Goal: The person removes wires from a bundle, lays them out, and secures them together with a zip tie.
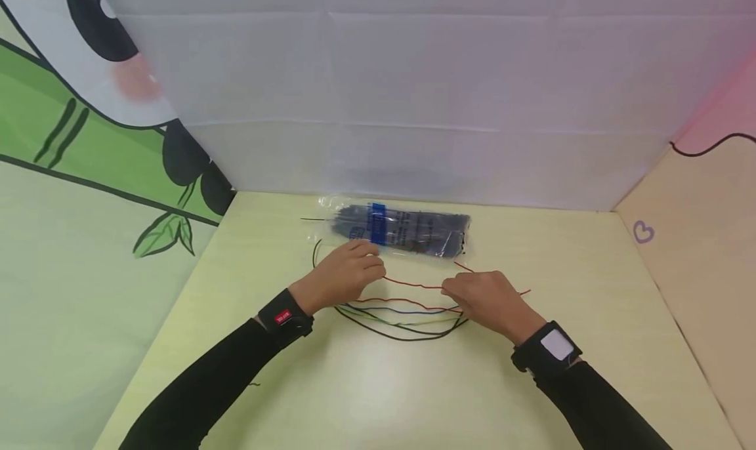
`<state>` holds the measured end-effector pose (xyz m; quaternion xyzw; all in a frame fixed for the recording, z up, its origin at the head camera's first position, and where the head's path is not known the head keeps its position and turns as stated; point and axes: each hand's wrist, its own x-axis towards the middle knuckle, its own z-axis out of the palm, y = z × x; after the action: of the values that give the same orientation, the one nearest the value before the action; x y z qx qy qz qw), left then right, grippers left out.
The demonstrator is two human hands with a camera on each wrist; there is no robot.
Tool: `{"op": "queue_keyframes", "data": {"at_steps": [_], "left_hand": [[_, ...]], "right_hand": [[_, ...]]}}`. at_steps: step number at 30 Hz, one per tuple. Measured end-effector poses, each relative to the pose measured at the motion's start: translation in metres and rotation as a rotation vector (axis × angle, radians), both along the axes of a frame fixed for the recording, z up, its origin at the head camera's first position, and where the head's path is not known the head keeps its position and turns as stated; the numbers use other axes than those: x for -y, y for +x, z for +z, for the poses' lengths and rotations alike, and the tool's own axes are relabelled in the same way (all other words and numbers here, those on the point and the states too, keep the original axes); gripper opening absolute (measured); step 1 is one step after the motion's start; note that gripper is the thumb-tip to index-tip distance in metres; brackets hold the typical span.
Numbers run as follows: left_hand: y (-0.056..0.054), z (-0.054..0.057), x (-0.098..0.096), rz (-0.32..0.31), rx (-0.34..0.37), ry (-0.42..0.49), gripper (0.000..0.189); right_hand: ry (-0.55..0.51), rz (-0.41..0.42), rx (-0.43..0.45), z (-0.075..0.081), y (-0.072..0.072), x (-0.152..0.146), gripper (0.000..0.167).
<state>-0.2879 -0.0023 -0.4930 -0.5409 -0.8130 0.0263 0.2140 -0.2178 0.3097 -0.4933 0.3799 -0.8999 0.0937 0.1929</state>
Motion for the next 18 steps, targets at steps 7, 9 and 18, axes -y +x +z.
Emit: {"op": "queue_keyframes", "data": {"at_steps": [7, 9, 18], "left_hand": [[0.005, 0.002, 0.033, 0.086, 0.287, 0.040, 0.019], [0.007, 0.000, 0.047, 0.141, 0.319, 0.043, 0.015], [0.012, -0.018, 0.084, 0.184, 0.334, 0.177, 0.022]], "right_hand": [[0.019, -0.158, -0.022, 0.004, 0.008, -0.009, 0.027], [0.002, -0.166, -0.013, 0.006, 0.011, -0.011, 0.030], [-0.076, -0.061, 0.030, 0.011, 0.008, -0.010, 0.022]]}}
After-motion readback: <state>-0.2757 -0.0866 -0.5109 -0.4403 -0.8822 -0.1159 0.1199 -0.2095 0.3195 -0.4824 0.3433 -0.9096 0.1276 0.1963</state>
